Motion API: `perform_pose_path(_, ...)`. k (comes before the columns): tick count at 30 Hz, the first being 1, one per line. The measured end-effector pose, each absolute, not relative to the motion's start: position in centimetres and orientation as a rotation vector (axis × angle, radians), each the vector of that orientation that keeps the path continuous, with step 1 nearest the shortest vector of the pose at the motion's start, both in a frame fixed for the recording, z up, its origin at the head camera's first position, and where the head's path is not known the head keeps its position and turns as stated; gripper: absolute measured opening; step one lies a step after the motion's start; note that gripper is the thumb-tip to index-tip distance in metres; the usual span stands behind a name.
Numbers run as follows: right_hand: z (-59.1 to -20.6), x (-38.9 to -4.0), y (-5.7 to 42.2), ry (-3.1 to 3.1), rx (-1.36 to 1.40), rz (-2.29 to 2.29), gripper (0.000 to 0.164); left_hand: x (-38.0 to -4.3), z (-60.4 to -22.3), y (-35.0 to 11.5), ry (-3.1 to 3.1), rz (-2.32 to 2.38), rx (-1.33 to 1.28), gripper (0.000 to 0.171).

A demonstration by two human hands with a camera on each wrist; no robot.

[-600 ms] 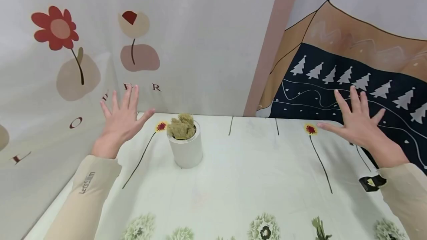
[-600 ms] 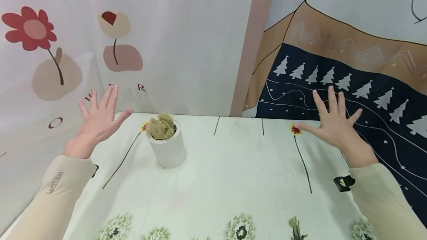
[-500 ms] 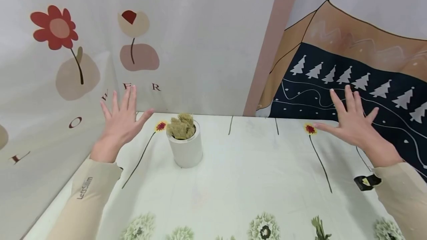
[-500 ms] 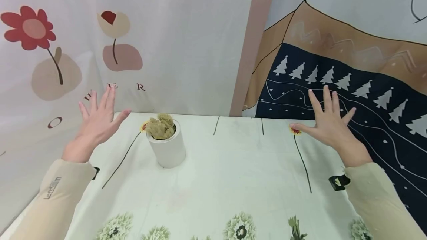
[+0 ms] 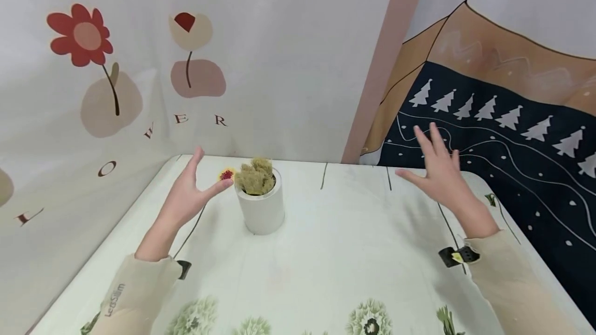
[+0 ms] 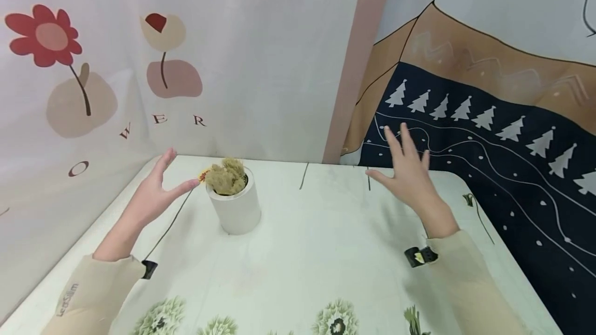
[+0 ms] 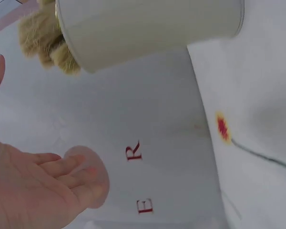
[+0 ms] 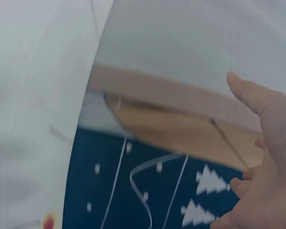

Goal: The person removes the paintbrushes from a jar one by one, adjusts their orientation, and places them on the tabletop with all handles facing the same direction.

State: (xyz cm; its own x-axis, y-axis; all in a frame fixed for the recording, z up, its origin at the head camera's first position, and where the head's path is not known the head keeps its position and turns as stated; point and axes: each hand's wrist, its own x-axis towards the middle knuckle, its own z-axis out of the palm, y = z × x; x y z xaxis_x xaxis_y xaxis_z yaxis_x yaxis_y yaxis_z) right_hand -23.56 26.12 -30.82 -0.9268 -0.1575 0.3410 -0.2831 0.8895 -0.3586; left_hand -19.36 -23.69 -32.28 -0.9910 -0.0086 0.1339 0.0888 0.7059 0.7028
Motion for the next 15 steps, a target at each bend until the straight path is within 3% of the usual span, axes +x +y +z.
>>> perform_pose_path(15,-32.7,-24.6,17.1,-2.757,0.508,0.843,0.09,-18.1,-35.6,-20.8,-2.595,-1.451,0.02,0.091)
